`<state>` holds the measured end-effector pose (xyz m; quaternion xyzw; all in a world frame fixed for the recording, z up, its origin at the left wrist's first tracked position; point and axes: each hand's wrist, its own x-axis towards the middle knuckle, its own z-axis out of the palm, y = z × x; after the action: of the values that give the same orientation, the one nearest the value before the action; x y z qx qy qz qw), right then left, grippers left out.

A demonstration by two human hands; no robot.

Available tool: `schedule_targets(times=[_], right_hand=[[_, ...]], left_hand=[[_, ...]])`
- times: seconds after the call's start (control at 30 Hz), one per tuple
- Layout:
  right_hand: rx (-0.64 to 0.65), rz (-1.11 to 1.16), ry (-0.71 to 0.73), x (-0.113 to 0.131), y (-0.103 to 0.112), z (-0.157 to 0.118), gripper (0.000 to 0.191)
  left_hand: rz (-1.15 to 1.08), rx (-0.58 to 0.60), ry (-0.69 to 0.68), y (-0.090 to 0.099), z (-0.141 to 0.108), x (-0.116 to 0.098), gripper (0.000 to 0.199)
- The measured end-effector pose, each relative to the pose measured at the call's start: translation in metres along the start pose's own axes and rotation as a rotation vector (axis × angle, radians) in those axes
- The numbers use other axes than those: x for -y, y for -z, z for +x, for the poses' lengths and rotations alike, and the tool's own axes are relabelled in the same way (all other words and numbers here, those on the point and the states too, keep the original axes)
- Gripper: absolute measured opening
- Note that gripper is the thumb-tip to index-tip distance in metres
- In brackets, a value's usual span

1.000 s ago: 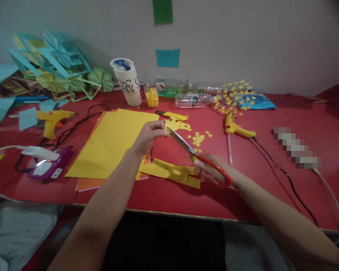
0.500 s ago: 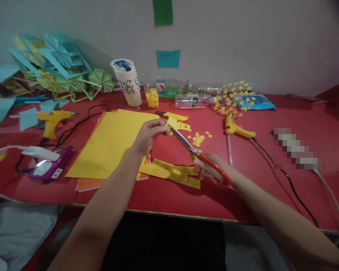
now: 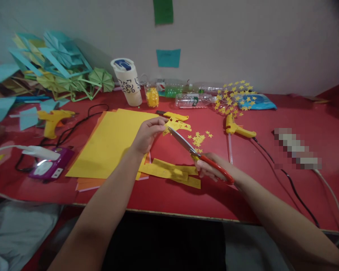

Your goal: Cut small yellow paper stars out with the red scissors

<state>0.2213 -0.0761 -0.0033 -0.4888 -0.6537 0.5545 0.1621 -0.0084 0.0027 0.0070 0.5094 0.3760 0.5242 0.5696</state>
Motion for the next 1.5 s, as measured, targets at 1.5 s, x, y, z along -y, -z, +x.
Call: schedule_targets(times=[1.5], right_hand=[[-0.028, 0.074, -0.108, 0.011, -0.004, 0.001, 0.048]], left_hand=[[0.073, 0.146, 0.109, -0.001, 0.0, 0.003, 0.011]])
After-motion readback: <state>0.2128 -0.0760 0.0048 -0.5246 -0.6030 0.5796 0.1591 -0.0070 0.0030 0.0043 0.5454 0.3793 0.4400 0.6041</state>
